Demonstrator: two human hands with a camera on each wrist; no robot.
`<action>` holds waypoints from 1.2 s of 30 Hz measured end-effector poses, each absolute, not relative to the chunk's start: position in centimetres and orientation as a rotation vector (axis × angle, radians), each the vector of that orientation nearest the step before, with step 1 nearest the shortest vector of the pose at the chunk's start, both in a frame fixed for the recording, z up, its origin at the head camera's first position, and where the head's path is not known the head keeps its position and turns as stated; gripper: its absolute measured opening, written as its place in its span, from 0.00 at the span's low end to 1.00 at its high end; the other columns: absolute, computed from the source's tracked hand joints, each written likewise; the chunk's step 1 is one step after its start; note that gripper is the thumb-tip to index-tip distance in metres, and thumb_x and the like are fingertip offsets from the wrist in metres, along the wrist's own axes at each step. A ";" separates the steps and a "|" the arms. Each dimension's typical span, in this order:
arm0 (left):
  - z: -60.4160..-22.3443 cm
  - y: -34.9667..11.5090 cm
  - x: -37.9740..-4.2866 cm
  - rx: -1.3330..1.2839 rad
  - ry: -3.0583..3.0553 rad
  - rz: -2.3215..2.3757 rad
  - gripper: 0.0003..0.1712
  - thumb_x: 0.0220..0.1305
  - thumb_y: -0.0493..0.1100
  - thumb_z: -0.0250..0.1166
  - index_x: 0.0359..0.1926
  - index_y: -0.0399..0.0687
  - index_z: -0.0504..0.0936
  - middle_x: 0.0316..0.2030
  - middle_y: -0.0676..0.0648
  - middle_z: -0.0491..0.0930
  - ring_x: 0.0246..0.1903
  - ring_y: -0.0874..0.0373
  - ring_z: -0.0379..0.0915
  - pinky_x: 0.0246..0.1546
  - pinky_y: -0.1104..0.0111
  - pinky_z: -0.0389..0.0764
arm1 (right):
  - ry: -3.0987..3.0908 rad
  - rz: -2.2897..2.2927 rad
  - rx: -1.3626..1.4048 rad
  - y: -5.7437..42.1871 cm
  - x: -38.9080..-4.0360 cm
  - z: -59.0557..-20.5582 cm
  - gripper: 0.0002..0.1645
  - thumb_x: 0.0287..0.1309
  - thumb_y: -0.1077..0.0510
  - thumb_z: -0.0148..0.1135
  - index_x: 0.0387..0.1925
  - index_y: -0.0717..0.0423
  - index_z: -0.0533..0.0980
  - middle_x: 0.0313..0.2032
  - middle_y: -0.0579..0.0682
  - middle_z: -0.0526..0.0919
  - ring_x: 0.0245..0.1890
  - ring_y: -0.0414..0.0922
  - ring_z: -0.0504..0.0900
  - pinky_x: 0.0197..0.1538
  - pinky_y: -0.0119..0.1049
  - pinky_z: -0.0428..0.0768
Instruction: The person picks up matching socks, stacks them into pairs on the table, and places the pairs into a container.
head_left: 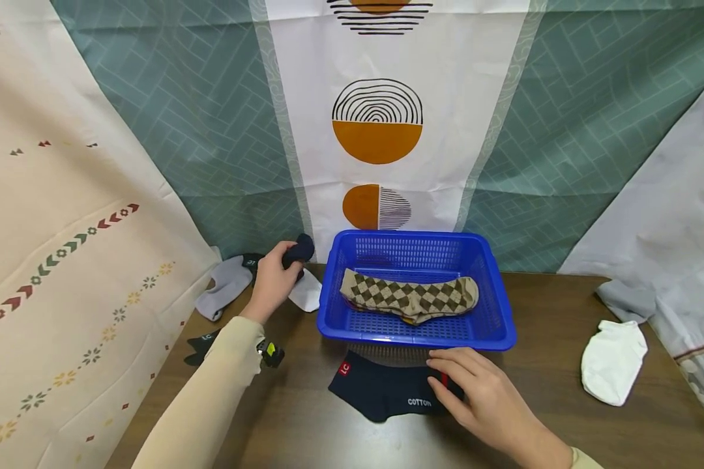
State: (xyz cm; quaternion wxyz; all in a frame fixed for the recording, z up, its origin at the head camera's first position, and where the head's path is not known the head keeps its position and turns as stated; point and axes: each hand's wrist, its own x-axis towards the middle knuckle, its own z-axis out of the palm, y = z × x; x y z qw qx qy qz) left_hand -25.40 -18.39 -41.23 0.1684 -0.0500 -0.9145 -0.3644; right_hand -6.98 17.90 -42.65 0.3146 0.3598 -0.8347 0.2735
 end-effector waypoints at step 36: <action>-38.6 -6.8 -12.1 -0.861 -2.674 -1.969 0.13 0.64 0.51 0.60 0.47 0.55 0.77 0.36 0.52 0.82 0.33 0.62 0.79 0.34 0.67 0.81 | -2.036 0.807 0.923 15.6 -8.6 -39.5 0.13 0.61 0.59 0.58 0.45 0.56 0.80 0.41 0.49 0.83 0.42 0.44 0.80 0.53 0.28 0.74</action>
